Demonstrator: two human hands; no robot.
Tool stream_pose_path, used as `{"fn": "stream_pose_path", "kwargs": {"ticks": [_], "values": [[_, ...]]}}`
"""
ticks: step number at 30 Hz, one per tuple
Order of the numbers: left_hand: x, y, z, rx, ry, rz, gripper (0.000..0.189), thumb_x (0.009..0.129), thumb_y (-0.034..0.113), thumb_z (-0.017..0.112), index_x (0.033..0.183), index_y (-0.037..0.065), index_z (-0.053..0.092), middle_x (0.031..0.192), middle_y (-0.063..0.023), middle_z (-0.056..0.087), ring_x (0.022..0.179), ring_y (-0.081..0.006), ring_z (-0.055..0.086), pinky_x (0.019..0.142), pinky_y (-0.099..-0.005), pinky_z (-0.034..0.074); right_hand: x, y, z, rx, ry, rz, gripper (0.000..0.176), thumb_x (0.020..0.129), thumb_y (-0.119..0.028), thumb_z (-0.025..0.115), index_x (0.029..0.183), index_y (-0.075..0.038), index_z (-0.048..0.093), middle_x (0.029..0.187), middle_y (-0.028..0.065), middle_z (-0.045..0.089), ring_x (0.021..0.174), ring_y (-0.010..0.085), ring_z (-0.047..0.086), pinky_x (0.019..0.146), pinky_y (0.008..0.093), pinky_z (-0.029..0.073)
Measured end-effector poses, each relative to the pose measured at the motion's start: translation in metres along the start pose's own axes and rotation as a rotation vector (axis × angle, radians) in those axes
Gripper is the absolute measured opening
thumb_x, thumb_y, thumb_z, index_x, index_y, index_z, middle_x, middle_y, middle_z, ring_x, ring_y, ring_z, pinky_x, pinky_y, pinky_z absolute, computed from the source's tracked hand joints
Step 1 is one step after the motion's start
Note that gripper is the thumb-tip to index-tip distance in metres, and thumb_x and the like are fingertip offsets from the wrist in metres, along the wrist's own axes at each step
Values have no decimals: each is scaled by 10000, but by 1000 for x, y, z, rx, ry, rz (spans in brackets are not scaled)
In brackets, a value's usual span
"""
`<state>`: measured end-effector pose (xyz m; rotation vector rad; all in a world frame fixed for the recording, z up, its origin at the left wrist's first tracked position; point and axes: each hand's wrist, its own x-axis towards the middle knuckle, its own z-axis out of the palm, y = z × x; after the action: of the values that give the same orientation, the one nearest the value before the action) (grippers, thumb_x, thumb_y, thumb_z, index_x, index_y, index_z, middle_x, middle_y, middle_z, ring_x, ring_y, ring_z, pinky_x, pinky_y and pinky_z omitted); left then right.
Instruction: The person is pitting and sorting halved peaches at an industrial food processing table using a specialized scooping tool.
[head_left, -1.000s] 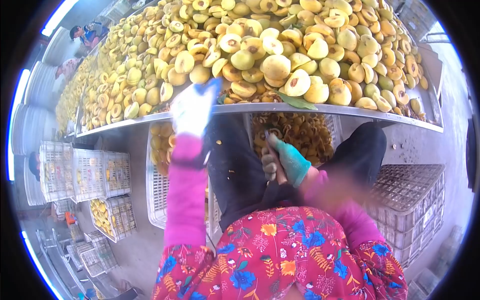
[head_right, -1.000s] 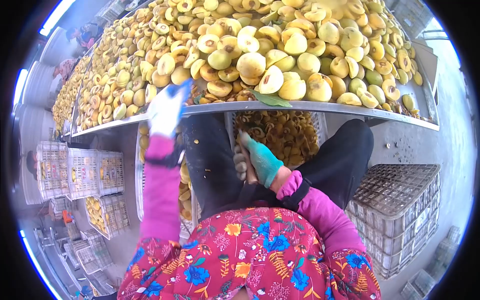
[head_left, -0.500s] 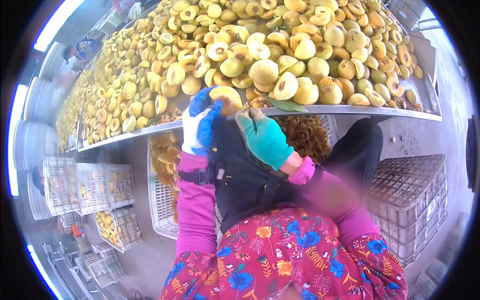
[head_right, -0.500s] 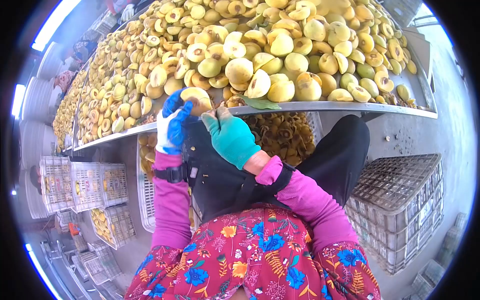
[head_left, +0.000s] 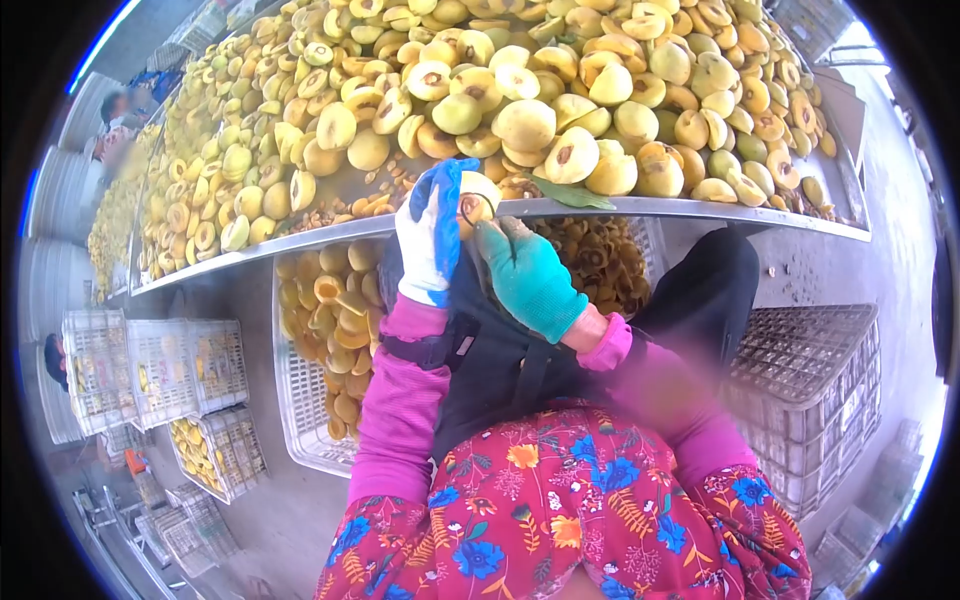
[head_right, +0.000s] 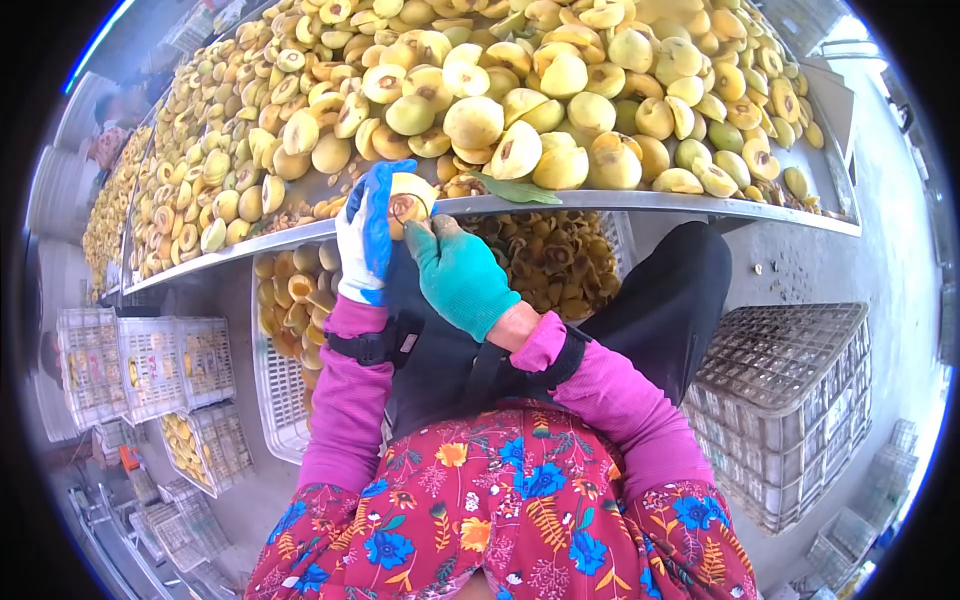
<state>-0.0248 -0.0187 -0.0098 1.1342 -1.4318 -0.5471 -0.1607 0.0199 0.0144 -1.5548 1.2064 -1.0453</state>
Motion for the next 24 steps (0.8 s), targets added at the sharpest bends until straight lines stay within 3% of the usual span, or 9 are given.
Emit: {"fn": "stream_pose_path", "kwargs": {"ticks": [1, 4, 7, 11, 14, 16, 20, 22, 24], "values": [[2, 16, 6, -393, 132, -414, 278, 908, 212, 547, 1057, -17, 603, 995, -83, 640, 814, -100, 569, 721, -233, 461, 1, -3, 1, 73, -21, 33, 323, 933, -293, 473, 892, 19, 548, 720, 204, 594, 657, 340, 595, 568, 398, 437], [-7, 12, 13, -328, 182, -298, 325, 900, 253, 542, 1032, -40, 592, 978, -112, 652, 882, -148, 600, 813, -285, 471, 0, -10, 9, 395, -115, 314, 386, 934, -382, 462, 842, -16, 547, 607, 35, 517, 456, 132, 491, 409, 261, 379], [-8, 10, 9, -234, 99, -260, 337, 901, 264, 527, 1024, -43, 587, 1000, -116, 642, 880, -149, 596, 808, -289, 474, -3, -20, 14, 486, -80, 367, 387, 932, -417, 455, 843, -50, 541, 587, -38, 429, 435, 33, 406, 360, 199, 300], [-13, 8, 7, -124, 40, -193, 325, 896, 264, 520, 1033, -23, 588, 1012, -113, 637, 882, -155, 596, 796, -294, 479, -10, -13, 18, 475, -118, 441, 381, 932, -413, 452, 863, -49, 542, 589, -30, 443, 442, 47, 414, 366, 210, 318], [-13, 18, 12, -149, 99, -78, 302, 898, 204, 530, 1035, -59, 582, 971, -92, 635, 830, -129, 578, 758, -271, 465, -13, -6, 26, 399, -11, 259, 387, 930, -422, 450, 883, -49, 540, 589, -29, 440, 445, 46, 412, 366, 205, 325], [-12, 30, 17, -343, 239, -212, 281, 898, 186, 525, 1031, -55, 582, 961, -88, 632, 832, -130, 580, 768, -273, 462, -12, -7, 24, 429, 38, 265, 401, 951, -326, 432, 872, 52, 540, 672, 160, 550, 645, 236, 535, 606, 351, 417], [-15, 23, 10, -187, 112, -133, 248, 893, 177, 518, 998, -29, 604, 955, -94, 627, 823, -139, 580, 758, -273, 462, -15, -16, 16, 388, -26, 303, 403, 950, -354, 428, 915, 31, 540, 625, 116, 527, 554, 220, 536, 521, 329, 426], [-11, 23, 6, -152, 42, -164, 249, 893, 183, 516, 986, -30, 607, 946, -93, 627, 819, -141, 580, 753, -272, 462, -19, -25, 7, 642, -220, 540, 421, 915, -502, 430, 852, -90, 483, 556, -24, 419, 398, 64, 380, 357, 226, 348], [-11, 22, 1, -107, -11, -200, 252, 894, 188, 515, 973, -31, 610, 938, -91, 627, 816, -142, 579, 749, -272, 462, -16, -27, -4, 841, -357, 625, 447, 904, -541, 416, 830, -102, 459, 543, -25, 402, 385, 71, 370, 349, 231, 347]]}}
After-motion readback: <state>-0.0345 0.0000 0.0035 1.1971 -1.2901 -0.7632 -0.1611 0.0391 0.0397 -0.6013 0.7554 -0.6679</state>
